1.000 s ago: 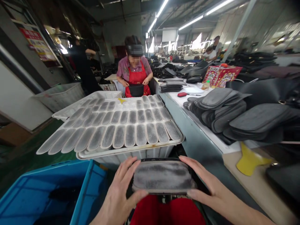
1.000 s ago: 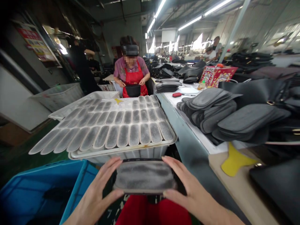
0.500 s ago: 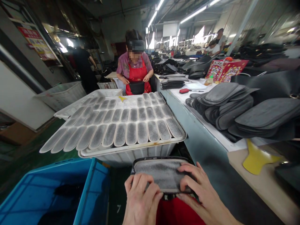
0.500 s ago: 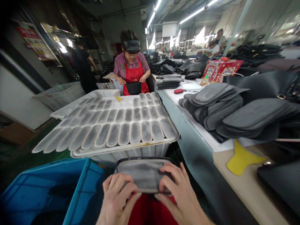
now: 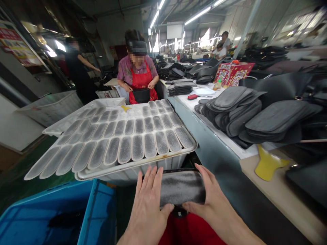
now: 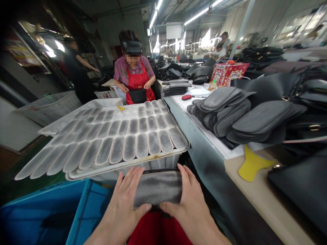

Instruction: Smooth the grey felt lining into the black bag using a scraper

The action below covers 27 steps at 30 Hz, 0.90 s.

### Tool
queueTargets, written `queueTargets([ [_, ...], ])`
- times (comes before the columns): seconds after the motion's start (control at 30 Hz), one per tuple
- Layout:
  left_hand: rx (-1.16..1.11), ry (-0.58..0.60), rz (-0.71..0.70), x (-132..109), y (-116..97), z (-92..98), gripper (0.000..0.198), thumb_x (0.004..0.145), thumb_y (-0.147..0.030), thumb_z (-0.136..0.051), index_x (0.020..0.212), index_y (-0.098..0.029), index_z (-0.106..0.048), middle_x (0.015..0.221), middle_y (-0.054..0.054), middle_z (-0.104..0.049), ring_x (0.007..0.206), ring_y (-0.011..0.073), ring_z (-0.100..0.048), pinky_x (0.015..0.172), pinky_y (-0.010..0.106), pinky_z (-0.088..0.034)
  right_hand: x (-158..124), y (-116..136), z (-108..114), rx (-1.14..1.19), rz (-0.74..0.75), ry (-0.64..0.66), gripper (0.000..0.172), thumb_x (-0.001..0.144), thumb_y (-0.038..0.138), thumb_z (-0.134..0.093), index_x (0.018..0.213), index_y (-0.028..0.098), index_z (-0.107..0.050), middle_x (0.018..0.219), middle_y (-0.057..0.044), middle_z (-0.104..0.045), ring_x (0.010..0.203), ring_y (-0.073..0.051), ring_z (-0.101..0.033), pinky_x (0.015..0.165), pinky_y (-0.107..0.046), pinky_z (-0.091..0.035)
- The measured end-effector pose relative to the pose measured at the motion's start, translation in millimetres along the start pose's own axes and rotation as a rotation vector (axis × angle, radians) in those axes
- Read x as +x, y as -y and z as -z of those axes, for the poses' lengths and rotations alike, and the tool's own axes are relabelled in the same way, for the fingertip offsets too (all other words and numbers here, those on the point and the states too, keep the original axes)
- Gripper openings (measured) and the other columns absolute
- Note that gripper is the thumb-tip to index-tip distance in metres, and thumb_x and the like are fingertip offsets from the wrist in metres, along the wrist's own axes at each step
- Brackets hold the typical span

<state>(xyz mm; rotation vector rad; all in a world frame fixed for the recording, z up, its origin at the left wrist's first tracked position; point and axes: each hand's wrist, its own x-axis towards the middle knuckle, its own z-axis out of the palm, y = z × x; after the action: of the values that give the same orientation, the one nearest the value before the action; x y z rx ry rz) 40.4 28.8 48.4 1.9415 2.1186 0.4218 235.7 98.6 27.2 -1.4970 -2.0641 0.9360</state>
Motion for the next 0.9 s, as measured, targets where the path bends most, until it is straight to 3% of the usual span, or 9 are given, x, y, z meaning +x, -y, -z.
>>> queueTargets([
  [0.13, -0.014, 0.199, -0.032, 19, -9, 18.2, 0.09, 0.07, -0.035, -0.065, 0.149, -0.009, -0.03, 0.154, 0.017, -0.033, 0.144, 0.0327, -0.026, 0.119, 0.06, -0.007, 10, 12, 9, -0.078, -0.047, 0.108, 0.116, 0.054, 0.033, -0.078, 0.15, 0.013, -0.017, 0.153, -0.017, -0.023, 0.142, -0.03, -0.022, 0.116, -0.047, -0.023],
  [0.3, 0.015, 0.212, -0.019, 26, -19, 19.5, 0.089, 0.069, -0.045, -0.069, 0.144, -0.006, -0.039, 0.148, 0.02, -0.041, 0.141, 0.0349, -0.033, 0.119, 0.059, -0.007, 18, 17, 14, -0.113, -0.058, 0.175, 0.124, 0.048, 0.032, -0.082, 0.151, 0.009, -0.018, 0.155, -0.022, -0.02, 0.144, -0.033, -0.017, 0.115, -0.053, -0.02],
  [0.47, 0.006, 0.272, -0.025, 26, -22, 19.9, 0.08, 0.076, -0.04, -0.062, 0.144, -0.007, -0.039, 0.15, 0.017, -0.039, 0.143, 0.0315, -0.031, 0.12, 0.057, -0.004, 10, 1, 13, -0.026, 0.02, 0.071, 0.124, 0.049, 0.037, -0.084, 0.151, 0.013, -0.018, 0.154, -0.021, -0.022, 0.144, -0.032, -0.019, 0.115, -0.052, -0.02],
  [0.57, 0.012, 0.295, -0.027, 26, -22, 21.3, 0.079, 0.076, -0.04, -0.062, 0.144, -0.009, -0.039, 0.15, 0.016, -0.039, 0.143, 0.0317, -0.03, 0.119, 0.058, -0.002, -6, -9, 10, 0.184, 0.041, 0.018, 0.125, 0.056, 0.035, -0.082, 0.153, 0.015, -0.006, 0.154, -0.018, -0.024, 0.142, -0.027, -0.024, 0.116, -0.046, -0.022],
  [0.67, 0.002, 0.285, -0.027, 25, -21, 20.9, 0.079, 0.075, -0.04, -0.062, 0.145, -0.01, -0.039, 0.15, 0.015, -0.04, 0.142, 0.0324, -0.03, 0.118, 0.061, -0.002, -23, -13, 1, 0.372, -0.04, -0.01, 0.125, 0.061, 0.036, -0.08, 0.154, 0.019, 0.003, 0.156, -0.016, -0.022, 0.141, -0.027, -0.028, 0.116, -0.047, -0.021],
  [0.77, 0.008, 0.281, -0.025, 23, -20, 19.4, 0.079, 0.075, -0.041, -0.063, 0.144, -0.01, -0.04, 0.15, 0.015, -0.04, 0.142, 0.0325, -0.032, 0.117, 0.061, -0.001, -33, -14, -13, 0.459, -0.139, -0.096, 0.118, 0.065, 0.04, -0.077, 0.154, 0.019, -0.003, 0.156, -0.015, -0.024, 0.142, -0.028, -0.026, 0.116, -0.048, -0.021],
  [0.9, 0.023, 0.273, -0.023, 25, -17, 17.6, 0.079, 0.075, -0.043, -0.064, 0.144, -0.013, -0.04, 0.15, 0.014, -0.041, 0.141, 0.0313, -0.033, 0.118, 0.06, 0.002, -37, -15, -27, 0.559, -0.136, -0.196, 0.116, 0.066, 0.041, -0.077, 0.153, 0.025, -0.003, 0.156, -0.012, -0.027, 0.14, -0.028, -0.032, 0.115, -0.046, -0.025],
])
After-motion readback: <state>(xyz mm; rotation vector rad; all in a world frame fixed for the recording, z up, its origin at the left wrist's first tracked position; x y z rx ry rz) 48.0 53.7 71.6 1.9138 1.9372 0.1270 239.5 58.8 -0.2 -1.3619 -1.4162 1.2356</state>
